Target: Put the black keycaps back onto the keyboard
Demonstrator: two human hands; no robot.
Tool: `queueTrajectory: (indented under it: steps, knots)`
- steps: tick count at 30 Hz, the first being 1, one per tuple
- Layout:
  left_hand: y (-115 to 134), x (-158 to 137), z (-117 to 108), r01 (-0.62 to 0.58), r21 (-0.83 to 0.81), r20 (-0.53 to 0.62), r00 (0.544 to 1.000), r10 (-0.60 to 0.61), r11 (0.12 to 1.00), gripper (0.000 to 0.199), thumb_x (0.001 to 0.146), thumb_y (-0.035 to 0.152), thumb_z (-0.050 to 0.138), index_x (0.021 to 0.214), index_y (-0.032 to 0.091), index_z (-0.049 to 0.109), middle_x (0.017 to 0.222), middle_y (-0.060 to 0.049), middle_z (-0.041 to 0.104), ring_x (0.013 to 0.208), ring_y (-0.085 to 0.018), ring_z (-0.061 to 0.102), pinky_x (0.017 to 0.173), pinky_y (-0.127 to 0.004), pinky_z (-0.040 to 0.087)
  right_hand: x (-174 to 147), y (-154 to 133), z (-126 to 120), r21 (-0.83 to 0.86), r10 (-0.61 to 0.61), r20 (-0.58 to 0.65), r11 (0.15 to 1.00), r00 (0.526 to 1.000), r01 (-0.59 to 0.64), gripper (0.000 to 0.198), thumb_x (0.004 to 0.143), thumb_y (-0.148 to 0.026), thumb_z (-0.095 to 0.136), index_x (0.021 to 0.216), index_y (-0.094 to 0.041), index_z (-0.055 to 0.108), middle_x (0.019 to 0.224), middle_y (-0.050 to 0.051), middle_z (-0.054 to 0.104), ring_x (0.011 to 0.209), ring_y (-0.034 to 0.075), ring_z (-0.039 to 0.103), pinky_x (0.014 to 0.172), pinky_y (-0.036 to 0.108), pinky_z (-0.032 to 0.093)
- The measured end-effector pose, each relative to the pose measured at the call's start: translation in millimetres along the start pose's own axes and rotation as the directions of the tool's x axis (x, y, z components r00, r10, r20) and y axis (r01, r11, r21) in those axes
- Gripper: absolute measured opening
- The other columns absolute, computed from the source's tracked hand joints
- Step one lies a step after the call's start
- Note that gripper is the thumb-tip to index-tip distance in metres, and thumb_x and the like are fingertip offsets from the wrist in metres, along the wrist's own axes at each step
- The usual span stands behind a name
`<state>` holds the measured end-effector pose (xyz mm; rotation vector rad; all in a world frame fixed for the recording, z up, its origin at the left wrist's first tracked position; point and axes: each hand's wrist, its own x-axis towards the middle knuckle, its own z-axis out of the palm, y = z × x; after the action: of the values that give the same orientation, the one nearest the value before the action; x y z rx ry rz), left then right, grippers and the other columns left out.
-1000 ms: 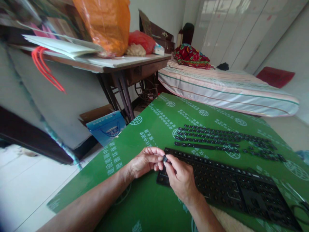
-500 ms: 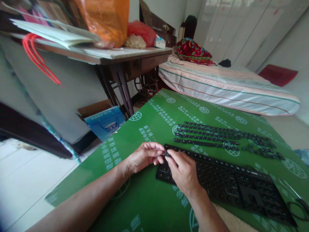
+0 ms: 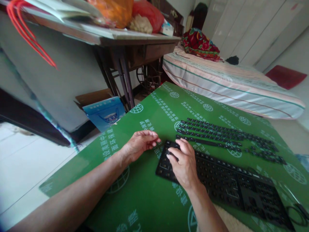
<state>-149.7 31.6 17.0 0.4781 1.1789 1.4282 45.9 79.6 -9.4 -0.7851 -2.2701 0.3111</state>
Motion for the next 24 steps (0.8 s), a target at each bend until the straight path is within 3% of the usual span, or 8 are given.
queueTrajectory:
  steps: [12,24]
  knots:
    - [-1.3,-1.1,5.1,-0.012,0.107,-0.014,1.0,0.014,0.994,0.003,0.069,0.015,0.064,0.068,0.013,0.062,0.066,-0.004,0.068,0.049,-0.006,0.055,0.048,-0.018,0.038,7.4,-0.7,11.0,-0.009,0.053,0.0,0.999,0.999,-0.053,0.018,0.083,-0.031,0.06,0.092,-0.022,0.073,0.109,0.011,0.063,0.108,0.026,0.055,0.095,0.049,0.045]
    - [-12.6,-0.5,12.0,-0.144,0.43,0.057,0.99,0.133,0.891,0.003,0.064,0.016,0.062,0.067,0.016,0.062,0.049,0.006,0.054,0.045,-0.007,0.045,0.046,-0.02,0.034,9.3,-1.0,10.1,0.064,0.162,0.014,0.985,0.987,-0.163,0.016,0.08,-0.03,0.063,0.09,-0.023,0.074,0.105,0.008,0.066,0.098,0.024,0.06,0.093,0.043,0.047]
